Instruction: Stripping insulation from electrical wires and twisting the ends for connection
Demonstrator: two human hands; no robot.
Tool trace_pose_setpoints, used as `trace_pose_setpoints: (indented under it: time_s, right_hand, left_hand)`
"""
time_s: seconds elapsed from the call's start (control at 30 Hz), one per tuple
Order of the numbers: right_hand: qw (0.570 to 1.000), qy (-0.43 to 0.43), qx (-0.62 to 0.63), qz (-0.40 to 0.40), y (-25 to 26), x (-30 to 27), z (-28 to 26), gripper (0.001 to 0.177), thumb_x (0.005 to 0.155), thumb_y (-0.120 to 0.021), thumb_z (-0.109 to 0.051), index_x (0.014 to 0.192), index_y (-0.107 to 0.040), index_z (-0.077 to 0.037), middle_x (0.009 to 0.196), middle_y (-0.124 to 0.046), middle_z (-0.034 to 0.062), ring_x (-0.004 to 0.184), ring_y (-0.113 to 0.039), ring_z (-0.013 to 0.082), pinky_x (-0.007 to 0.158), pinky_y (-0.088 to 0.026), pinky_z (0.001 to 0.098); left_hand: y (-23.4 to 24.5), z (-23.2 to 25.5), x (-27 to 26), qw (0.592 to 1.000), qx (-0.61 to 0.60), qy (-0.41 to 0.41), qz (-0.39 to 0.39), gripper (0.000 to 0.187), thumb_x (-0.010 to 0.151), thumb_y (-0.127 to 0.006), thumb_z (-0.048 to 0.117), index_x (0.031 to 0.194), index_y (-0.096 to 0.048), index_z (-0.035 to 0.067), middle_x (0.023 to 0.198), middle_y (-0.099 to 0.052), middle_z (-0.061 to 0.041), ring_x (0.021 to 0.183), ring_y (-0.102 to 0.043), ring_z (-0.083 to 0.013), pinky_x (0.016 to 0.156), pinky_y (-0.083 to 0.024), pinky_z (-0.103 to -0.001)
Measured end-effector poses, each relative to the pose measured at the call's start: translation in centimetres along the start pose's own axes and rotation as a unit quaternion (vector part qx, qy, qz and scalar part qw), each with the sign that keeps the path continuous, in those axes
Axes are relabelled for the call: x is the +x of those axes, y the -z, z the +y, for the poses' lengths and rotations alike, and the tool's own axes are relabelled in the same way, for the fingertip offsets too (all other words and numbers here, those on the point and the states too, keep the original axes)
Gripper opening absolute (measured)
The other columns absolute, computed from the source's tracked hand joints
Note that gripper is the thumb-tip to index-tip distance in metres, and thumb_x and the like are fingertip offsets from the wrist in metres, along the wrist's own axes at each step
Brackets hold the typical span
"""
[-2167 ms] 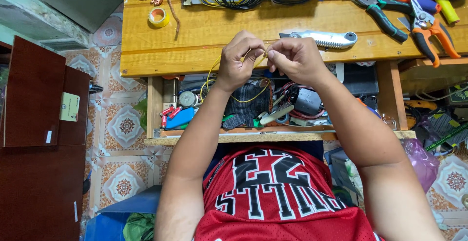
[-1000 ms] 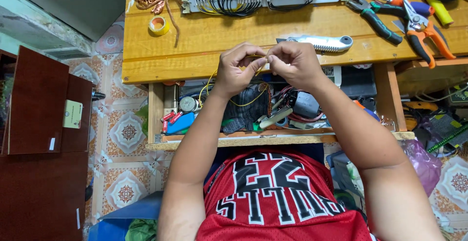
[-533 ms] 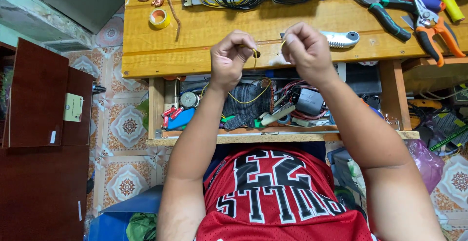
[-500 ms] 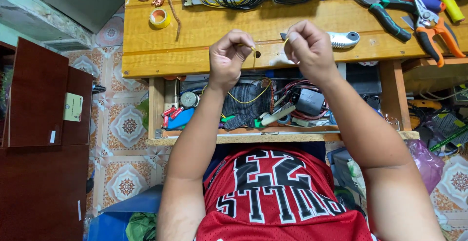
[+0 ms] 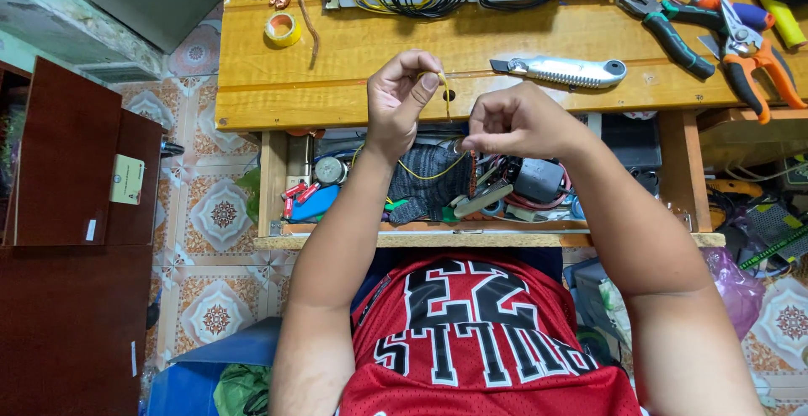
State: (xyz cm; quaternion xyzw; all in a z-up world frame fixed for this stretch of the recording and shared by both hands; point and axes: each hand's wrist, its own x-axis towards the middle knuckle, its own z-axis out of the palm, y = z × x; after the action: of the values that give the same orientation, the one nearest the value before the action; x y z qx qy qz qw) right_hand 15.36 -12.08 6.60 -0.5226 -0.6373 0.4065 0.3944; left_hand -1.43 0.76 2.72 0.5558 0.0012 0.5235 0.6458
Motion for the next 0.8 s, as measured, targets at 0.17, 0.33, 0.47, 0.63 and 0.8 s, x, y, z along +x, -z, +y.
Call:
trace_pose_setpoints:
  time_s: [0.17, 0.33, 0.47, 0.63, 0.8]
  right_hand:
    - [0.999, 0.029, 0.035, 0.022, -0.5, 0.1, 0.6, 0.007, 0.089, -0.079, -0.005, 0.09, -0.073, -0.003, 0.062, -0.072, 0.0078, 0.052, -0.062, 0.0098, 0.055, -0.049, 0.0216]
    - [0.975, 0.117, 0.124, 0.145, -0.9, 1.4, 0.8, 0.008, 0.103, -0.064, 0.003, 0.107, -0.059, 0.008, 0.078, -0.07, 0.02, 0.061, -0.069, 0.0207, 0.064, -0.058, 0.0296]
    - [0.976, 0.151, 0.07, 0.141, -3.1, 5.3, -4.8, 0.011, 0.102, -0.067, 0.01, 0.111, -0.061, 0.012, 0.081, -0.068, 0.0212, 0.067, -0.072, 0.0243, 0.069, -0.061, 0.0354]
    - [0.961, 0.234, -0.121, 0.083, -8.2, 13.4, -10.3, 0.019, 0.101, -0.069, 0.005, 0.105, -0.054, -0.005, 0.092, -0.067, 0.0102, 0.078, -0.078, 0.0189, 0.067, -0.067, 0.0288]
    - [0.956, 0.232, -0.15, 0.103, -14.1, 23.4, -8.5, 0.013, 0.093, -0.071, -0.007, 0.092, -0.059, -0.012, 0.08, -0.066, 0.001, 0.071, -0.062, 0.0143, 0.065, -0.052, 0.029]
  left_hand:
    - [0.7, -1.8, -0.6, 0.998, 0.054, 0.033, 0.014, 0.006, 0.098, -0.07, 0.008, 0.103, -0.068, 0.003, 0.088, -0.069, -0.008, 0.09, -0.063, -0.011, 0.084, -0.053, -0.027]
    - [1.4, -3.1, -1.1, 0.94, 0.335, 0.033, 0.047, 0.009, 0.091, -0.071, 0.012, 0.1, -0.071, 0.012, 0.088, -0.074, -0.013, 0.087, -0.074, -0.0331, 0.072, -0.059, -0.04]
    - [1.8, -2.8, -1.2, 0.897, 0.427, 0.1, 0.058, 0.013, 0.087, -0.069, 0.023, 0.101, -0.07, 0.022, 0.086, -0.077, -0.007, 0.091, -0.075, -0.0344, 0.082, -0.059, -0.045]
    - [2.0, -2.6, -0.1, 0.921, 0.358, 0.127, 0.084, 0.013, 0.088, -0.069, 0.023, 0.1, -0.07, 0.019, 0.085, -0.074, -0.001, 0.078, -0.059, -0.022, 0.07, -0.049, -0.036]
    - [2.3, -2.9, 0.4, 0.935, 0.296, 0.168, 0.1, 0.013, 0.088, -0.07, 0.024, 0.099, -0.071, 0.016, 0.085, -0.071, 0.004, 0.066, -0.045, -0.0111, 0.06, -0.04, -0.028]
